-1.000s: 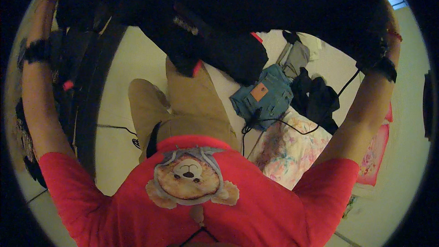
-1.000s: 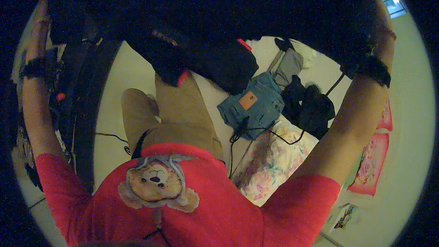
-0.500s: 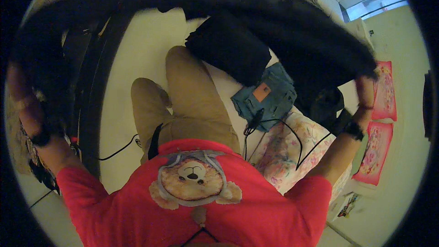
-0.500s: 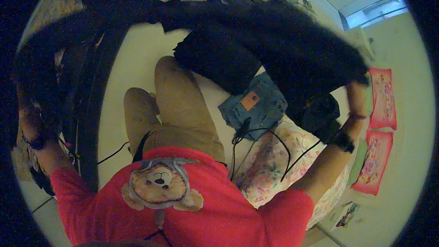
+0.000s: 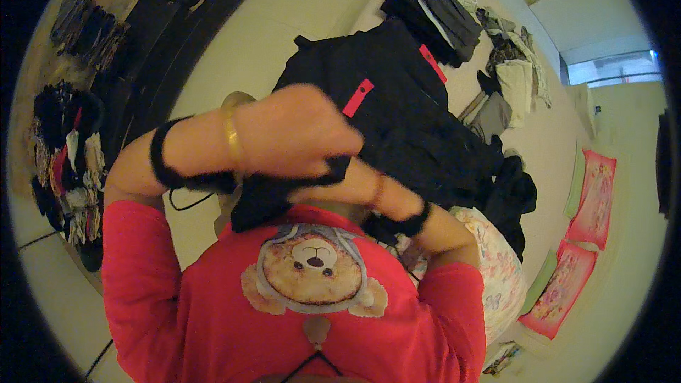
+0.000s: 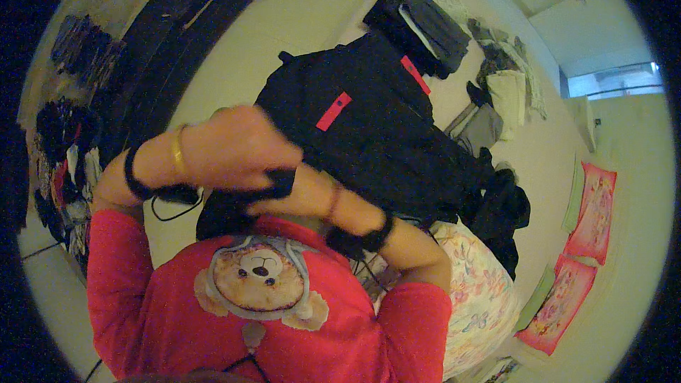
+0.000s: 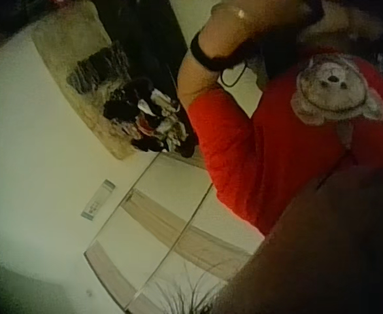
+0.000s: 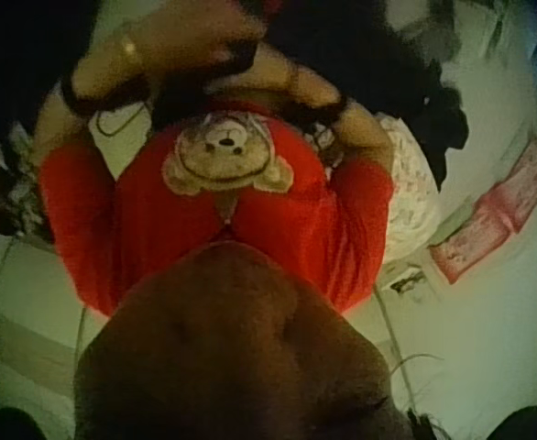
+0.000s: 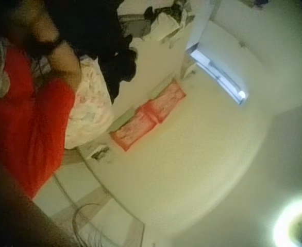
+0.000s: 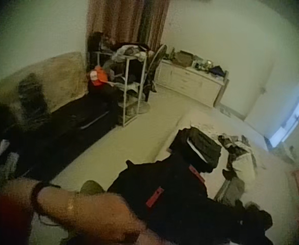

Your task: The person folds several garments on a bed, including a black shirt with red accents, a pair of jeans, and other dark and light-colored items. Each item is smoothed, folded, and stacked in sequence.

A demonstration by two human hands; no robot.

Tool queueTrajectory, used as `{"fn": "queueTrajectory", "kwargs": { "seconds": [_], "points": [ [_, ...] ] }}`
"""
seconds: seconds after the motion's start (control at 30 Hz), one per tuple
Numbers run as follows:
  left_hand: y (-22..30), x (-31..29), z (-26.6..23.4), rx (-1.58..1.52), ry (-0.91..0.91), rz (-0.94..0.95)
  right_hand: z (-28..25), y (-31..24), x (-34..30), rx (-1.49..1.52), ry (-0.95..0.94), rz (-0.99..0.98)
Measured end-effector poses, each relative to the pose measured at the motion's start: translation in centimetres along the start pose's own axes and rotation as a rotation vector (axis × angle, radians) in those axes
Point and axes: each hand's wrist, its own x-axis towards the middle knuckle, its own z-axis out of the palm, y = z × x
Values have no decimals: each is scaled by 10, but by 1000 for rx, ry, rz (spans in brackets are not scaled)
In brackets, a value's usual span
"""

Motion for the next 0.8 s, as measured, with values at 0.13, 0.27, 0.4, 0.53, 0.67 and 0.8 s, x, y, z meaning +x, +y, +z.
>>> {"fn": "queueTrajectory", "kwargs": {
  "seconds": [0.13, 0.27, 0.4, 0.53, 0.67, 0.8],
  "points": [
    [-54, 3, 16, 75, 224, 52, 46, 24, 21, 513, 332, 171],
    [-145, -47, 45, -751, 466, -473, -9, 41, -29, 692, 448, 536],
    [-213, -87, 126, -874, 450, -1150, -86, 82, -96, 103, 927, 374],
    [-237, -87, 195, -1298, 251, -1367, -106, 158, -151, 1054, 1320, 496],
    [-253, -56, 212, -1035, 424, -1214, -78, 216, -182, 1220, 1482, 646],
    [-266, -18, 209, -232, 463, -963, -63, 225, -186, 1143, 1352, 564]
  ]
}}
